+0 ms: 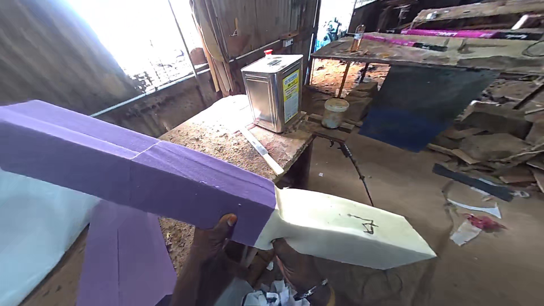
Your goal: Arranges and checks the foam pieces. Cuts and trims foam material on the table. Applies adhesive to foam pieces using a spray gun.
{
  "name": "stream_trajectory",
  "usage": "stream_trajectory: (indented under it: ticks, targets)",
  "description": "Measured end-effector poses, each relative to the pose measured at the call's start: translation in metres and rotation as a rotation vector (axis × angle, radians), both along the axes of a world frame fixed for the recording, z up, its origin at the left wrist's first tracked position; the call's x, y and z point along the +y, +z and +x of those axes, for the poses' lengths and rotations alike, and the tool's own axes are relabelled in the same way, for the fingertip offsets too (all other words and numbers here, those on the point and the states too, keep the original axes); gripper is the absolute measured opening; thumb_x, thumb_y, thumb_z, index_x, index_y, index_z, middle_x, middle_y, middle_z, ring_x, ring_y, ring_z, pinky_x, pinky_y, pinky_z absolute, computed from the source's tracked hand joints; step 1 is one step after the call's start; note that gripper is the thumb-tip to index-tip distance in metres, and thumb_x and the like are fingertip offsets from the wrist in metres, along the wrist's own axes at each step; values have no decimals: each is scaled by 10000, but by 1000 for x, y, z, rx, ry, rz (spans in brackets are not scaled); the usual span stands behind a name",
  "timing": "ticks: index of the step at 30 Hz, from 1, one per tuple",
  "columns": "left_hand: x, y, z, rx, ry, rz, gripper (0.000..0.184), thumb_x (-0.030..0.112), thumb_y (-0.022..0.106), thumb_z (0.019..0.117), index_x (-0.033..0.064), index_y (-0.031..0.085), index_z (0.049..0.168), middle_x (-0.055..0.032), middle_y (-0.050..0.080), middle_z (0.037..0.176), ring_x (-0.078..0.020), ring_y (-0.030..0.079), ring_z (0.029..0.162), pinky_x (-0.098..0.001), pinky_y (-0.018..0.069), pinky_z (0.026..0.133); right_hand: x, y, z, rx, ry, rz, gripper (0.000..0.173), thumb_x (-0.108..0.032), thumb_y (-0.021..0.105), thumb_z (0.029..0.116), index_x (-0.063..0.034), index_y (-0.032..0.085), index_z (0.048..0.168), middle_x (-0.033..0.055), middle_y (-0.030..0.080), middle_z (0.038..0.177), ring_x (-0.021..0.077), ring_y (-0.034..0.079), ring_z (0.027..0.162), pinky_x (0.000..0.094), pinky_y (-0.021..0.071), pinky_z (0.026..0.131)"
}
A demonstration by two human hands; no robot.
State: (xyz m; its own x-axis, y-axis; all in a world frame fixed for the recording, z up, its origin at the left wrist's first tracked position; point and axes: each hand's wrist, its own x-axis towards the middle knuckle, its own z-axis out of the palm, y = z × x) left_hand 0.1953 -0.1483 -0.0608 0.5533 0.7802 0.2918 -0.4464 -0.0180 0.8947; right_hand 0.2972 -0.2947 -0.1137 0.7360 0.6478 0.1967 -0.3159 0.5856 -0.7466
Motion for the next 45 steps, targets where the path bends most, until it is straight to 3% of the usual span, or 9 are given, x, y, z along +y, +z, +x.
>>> stream_trajectory:
  ticks: [7, 13, 16, 19, 25, 28, 33, 38, 45]
  targets:
    - [50, 11, 1, -85, 83, -231, 649, 516, 884, 722, 149, 645, 1201, -59, 759, 1014, -200, 752, 931, -433, 649, 835, 5, -3, 30, 9, 137, -188, 384, -186, 829, 862, -9, 670, 1163, 56, 758, 1055, 151, 724, 1024, 368, 591, 978]
    - [120, 11, -8, -29, 256, -255, 376, 369, 678, 974, 172, 579, 1279, -29, 733, 1088, -156, 722, 980, -395, 632, 845, -7, -11, 74, -529, 999, -397, 547, -193, 745, 935, 14, 551, 1403, 163, 619, 1374, 242, 631, 1235, 410, 533, 1056]
    - [137, 24, -12, 95, 337, -233, 362, 257, 648, 995, 147, 549, 1325, -46, 733, 1083, -168, 727, 948, -395, 637, 816, 16, 10, 106, -480, 591, -111, 444, -288, 732, 955, -129, 603, 1348, 118, 697, 1225, 295, 713, 1058, 451, 639, 863]
    - [148, 40, -2, 223, 352, -200, 518, 168, 676, 984, 127, 443, 1444, -84, 719, 1137, -211, 729, 979, -423, 635, 847, 89, 18, 130, -708, 247, -201, 848, -442, 841, 822, -182, 396, 1495, 65, 594, 1395, 250, 634, 1221, 420, 610, 935]
    - [160, 42, 30, 572, 518, -111, 1200, 474, 792, 879, 256, -103, 1649, -200, 479, 1517, -306, 641, 1225, -525, 577, 979, 223, 0, 113, -751, 616, -241, 930, -529, 697, 904, -278, 178, 1634, 35, 445, 1562, 165, 582, 1285, 408, 567, 998]
    - [147, 24, -13, 830, 682, -6, 1057, 646, 645, 917, 188, 63, 1671, -192, 255, 1672, -356, 395, 1476, -595, 397, 1157, 263, -23, 93, -522, 743, -264, 731, -318, 648, 980, -319, 270, 1607, 35, 571, 1453, 202, 690, 1104, 421, 627, 857]
    - [106, -27, -168, 1286, 913, 7, 674, 537, 594, 998, 114, 495, 1513, -157, 448, 1577, -368, 402, 1468, -606, 349, 1183, 294, -61, 55, -328, 896, -509, 615, -242, 560, 1060, -341, 286, 1602, 119, 633, 1316, 266, 707, 980, 467, 615, 795]
    - [89, -67, -306, 1470, 918, -251, 808, 552, 653, 959, 58, 413, 1551, -267, 461, 1526, -461, 450, 1404, -661, 373, 1136, 273, -84, 13, -345, 923, -569, 608, -237, 536, 1067, -264, 277, 1617, 148, 624, 1333, 251, 710, 994, 437, 618, 820]
    - [82, -102, -336, 1142, 651, -463, 839, 491, 723, 935, 202, 318, 1610, -195, 605, 1393, -366, 631, 1212, -591, 512, 1012, 213, -77, -18, -503, 812, -696, 583, -267, 548, 1056, -296, 347, 1602, 84, 641, 1351, 211, 702, 1010, 419, 605, 833]
